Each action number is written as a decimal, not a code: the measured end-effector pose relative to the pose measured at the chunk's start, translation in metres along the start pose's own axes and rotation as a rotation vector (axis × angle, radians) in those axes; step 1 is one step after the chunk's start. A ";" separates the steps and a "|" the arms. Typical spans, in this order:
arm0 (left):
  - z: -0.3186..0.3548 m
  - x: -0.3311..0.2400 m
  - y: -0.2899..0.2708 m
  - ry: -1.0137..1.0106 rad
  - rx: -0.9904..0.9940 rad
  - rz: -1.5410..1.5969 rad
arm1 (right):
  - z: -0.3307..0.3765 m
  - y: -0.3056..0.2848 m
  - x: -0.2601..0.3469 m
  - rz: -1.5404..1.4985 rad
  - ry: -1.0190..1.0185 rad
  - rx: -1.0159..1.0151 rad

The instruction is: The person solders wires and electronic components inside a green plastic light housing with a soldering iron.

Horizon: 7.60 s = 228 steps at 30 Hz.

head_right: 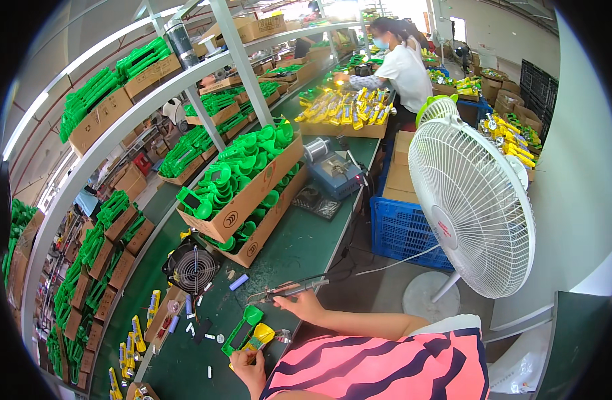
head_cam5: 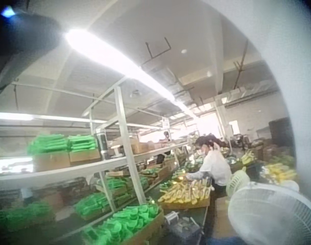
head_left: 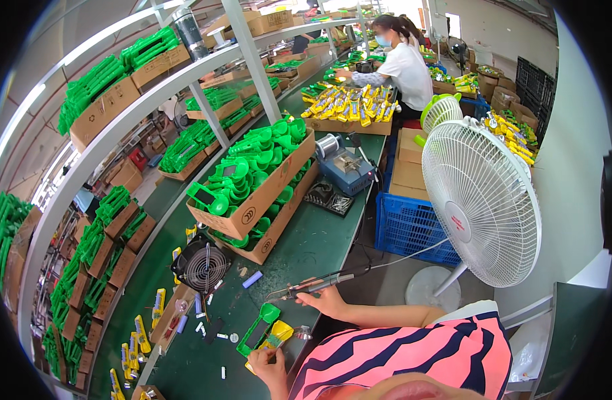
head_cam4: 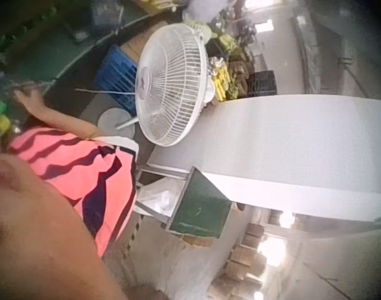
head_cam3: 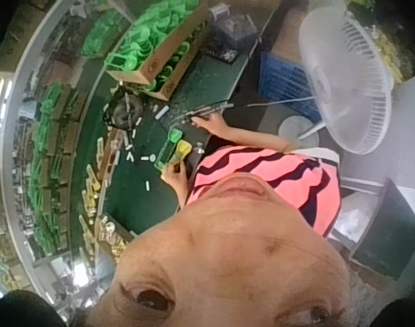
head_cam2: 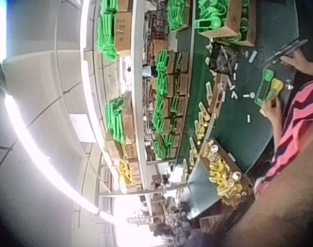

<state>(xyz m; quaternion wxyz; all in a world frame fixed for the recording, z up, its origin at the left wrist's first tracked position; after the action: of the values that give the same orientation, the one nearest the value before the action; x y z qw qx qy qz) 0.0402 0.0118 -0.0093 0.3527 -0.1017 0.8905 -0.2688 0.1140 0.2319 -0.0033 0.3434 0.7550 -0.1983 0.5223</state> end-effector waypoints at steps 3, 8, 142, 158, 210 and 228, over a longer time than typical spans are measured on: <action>-0.003 0.001 0.001 -0.033 0.010 0.009 | -0.001 -0.003 0.002 0.004 -0.018 -0.005; -0.006 -0.001 0.000 0.008 0.050 -0.035 | -0.004 -0.006 0.005 -0.013 -0.070 -0.012; -0.036 0.001 0.005 -0.220 0.536 -0.299 | 0.019 -0.017 -0.014 0.403 -0.205 -0.069; -0.042 0.021 0.010 -0.273 0.636 -0.297 | 0.008 -0.032 0.020 0.118 -0.270 -0.124; -0.424 0.338 0.133 -0.570 0.282 -0.564 | -0.078 -0.087 -0.034 -0.054 0.124 -0.456; -0.402 0.264 0.161 -0.356 0.635 -0.248 | -0.078 -0.088 -0.039 -0.185 0.110 -0.338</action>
<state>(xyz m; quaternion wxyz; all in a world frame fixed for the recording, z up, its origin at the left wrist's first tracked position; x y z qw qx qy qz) -0.4258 0.2121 -0.0058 0.4806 -0.1395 0.6687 -0.5499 0.1065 0.3468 -0.0502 0.5221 0.6718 -0.1938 0.4884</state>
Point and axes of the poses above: each hand's wrist, its own z-axis away from the middle knuckle, its own y-axis out of the palm, x = y × z, the point moved 5 cm from there along -z, towards the middle knuckle, and after that the axes turned 5 degrees about -x, right-handed, at the moved point
